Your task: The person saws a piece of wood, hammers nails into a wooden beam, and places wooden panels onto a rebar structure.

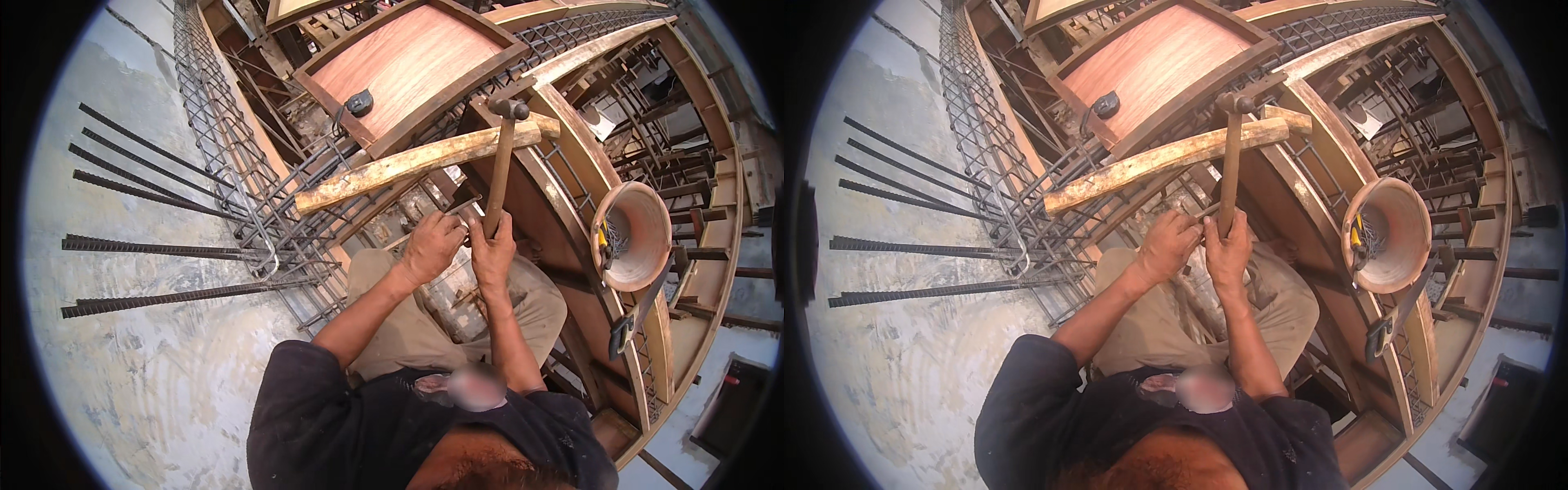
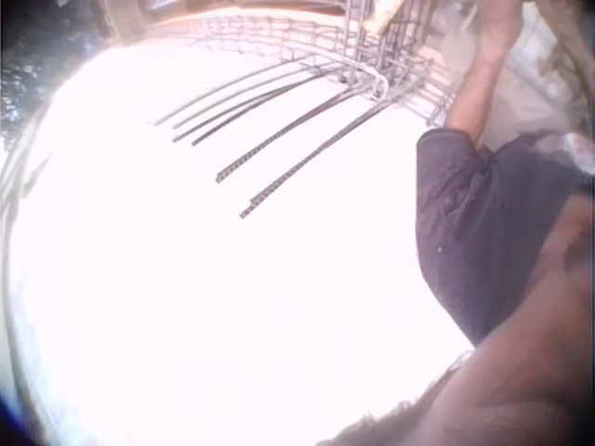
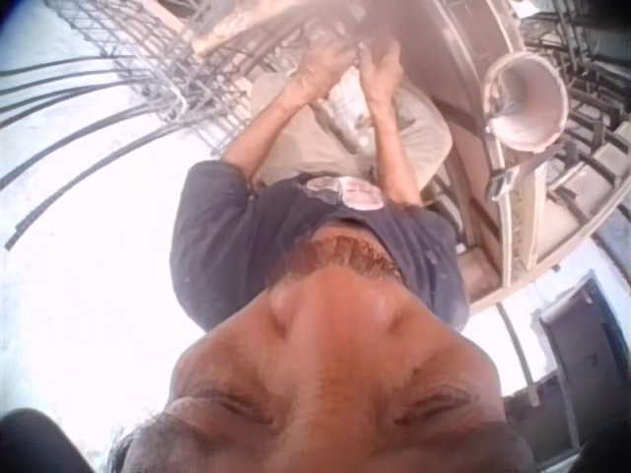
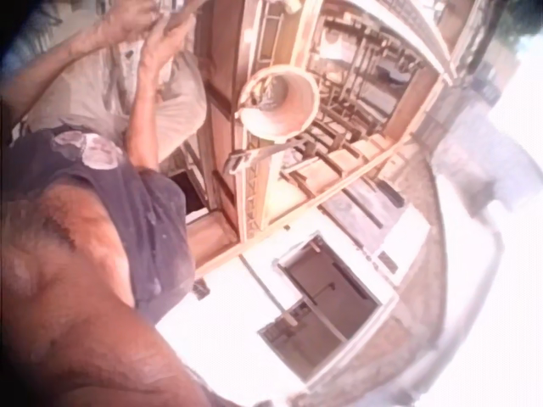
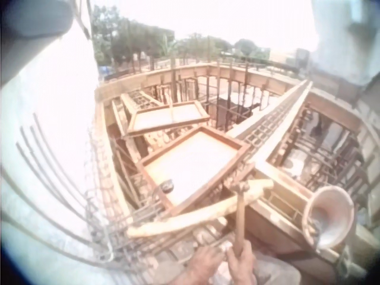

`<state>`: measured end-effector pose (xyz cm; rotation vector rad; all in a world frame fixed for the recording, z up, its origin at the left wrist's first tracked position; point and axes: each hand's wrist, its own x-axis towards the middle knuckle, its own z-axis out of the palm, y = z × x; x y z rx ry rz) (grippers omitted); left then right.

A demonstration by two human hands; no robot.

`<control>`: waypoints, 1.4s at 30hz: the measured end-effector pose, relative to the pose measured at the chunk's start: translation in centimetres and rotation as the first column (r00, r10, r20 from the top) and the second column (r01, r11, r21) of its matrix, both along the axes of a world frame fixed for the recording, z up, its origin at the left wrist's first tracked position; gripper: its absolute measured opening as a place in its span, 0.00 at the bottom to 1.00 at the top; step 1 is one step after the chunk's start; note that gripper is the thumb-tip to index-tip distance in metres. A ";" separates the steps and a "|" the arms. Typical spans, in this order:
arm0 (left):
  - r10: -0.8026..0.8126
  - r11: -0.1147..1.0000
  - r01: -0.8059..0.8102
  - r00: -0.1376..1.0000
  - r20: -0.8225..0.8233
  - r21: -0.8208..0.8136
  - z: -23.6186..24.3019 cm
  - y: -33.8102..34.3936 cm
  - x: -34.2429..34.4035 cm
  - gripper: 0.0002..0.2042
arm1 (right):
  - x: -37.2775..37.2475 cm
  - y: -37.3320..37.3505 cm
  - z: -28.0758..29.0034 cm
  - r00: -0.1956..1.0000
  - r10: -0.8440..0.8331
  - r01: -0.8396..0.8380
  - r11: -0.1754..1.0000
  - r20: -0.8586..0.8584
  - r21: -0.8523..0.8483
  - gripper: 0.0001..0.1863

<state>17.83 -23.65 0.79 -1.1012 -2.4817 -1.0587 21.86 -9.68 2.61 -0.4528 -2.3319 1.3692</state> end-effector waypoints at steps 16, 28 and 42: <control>0.288 0.703 -0.478 0.868 0.403 0.527 -6.5 -1.6 -14.2 0.10 | 5.6 2.7 2.3 0.960 0.177 -0.082 0.918 0.215 -0.387 0.18; 0.388 0.778 -0.458 0.889 0.245 0.431 -7.1 -1.6 -14.2 0.11 | 3.2 1.7 4.8 0.904 0.284 -0.296 0.955 0.320 -0.014 0.21; 0.438 0.851 -0.424 0.899 0.025 0.310 -8.3 -1.3 -14.4 0.10 | -1.4 1.3 4.7 0.726 0.304 -0.471 0.873 0.617 0.124 0.20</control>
